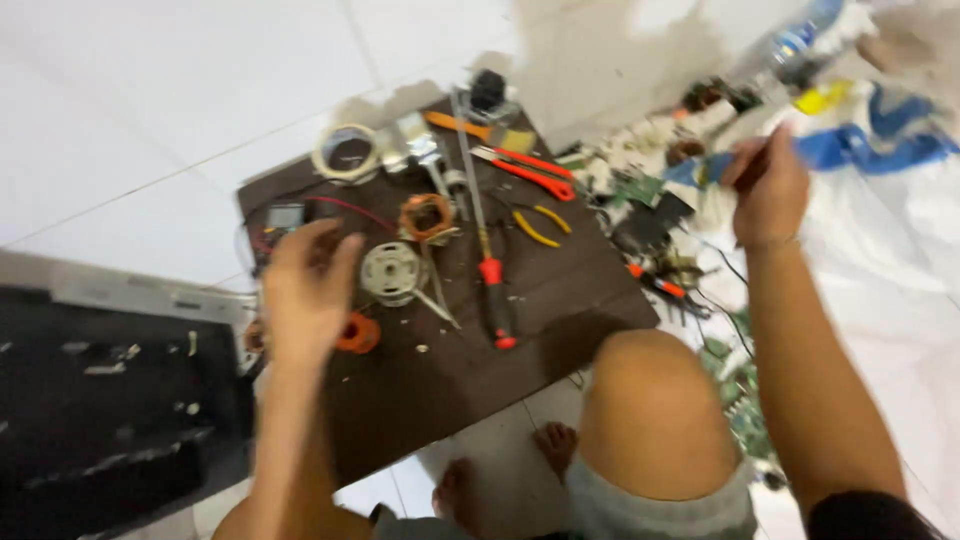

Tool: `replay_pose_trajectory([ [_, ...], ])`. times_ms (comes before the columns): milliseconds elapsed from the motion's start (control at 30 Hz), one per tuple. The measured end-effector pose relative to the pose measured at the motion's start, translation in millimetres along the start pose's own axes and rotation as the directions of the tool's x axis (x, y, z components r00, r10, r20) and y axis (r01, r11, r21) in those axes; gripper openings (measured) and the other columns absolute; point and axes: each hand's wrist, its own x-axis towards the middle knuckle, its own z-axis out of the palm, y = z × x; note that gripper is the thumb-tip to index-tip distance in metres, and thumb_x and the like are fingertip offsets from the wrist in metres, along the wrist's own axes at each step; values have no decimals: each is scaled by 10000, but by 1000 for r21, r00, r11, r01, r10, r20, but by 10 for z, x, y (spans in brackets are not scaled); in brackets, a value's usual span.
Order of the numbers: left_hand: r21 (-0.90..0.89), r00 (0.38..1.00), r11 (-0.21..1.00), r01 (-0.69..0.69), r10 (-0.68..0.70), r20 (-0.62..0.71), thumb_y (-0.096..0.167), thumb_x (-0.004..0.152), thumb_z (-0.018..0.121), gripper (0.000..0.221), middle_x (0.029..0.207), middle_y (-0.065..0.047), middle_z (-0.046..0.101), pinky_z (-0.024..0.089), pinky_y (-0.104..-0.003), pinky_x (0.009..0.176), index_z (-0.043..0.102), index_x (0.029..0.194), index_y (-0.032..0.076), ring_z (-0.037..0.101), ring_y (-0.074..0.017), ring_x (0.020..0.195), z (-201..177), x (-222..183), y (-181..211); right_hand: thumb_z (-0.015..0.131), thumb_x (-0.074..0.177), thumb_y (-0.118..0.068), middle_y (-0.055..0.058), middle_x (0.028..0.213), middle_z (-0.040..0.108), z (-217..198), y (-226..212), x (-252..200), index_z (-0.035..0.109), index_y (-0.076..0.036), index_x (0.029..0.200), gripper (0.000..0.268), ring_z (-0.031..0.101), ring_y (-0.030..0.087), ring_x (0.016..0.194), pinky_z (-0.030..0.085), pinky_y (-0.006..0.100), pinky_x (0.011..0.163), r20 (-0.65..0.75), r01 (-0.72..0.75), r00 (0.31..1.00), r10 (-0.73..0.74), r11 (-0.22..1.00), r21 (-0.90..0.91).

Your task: Soldering electrical leads onto a motor stator and repairing the wiring.

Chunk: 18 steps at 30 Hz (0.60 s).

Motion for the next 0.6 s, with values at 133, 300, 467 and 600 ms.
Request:
replay_pose_trajectory([
  [133,448,924,888,108,-256,284,478,903,760,494,1043,-158,708,535,-498,891,715,1233,112,699,-403,1022,-162,-234,-134,521,1105,-358,37,668,591,-862,1304,-745,690,-131,911,342,629,155,612,497,257,617,-45,-509,857,513,858,75],
  [300,594,834,801,74,-377,403,642,841,725,673,1206,-113,695,546,-449,995,682,1311,163,685,-350,1146,62,-578,-480,558,1006,-585,-28,696,574,-1409,2655,-1650,713,-127,1012,484,545,145,603,418,294,516,-6,-823,547,837,539,181],
  [467,520,911,845,124,-305,278,438,836,801,378,1097,-41,673,578,-413,885,728,1109,187,702,-302,1058,68,-654,-535,675,939,-646,3,800,682,-1460,3706,-1288,672,-190,1051,469,645,158,751,503,267,702,-21,-719,620,785,578,386],
  [600,430,921,866,256,-354,165,286,862,760,201,949,-79,673,586,-443,821,731,1026,174,715,-345,948,-181,-564,-401,783,934,-674,51,1099,726,-1522,3999,-921,531,-166,1115,595,708,166,813,577,345,733,42,-718,635,771,569,401],
])
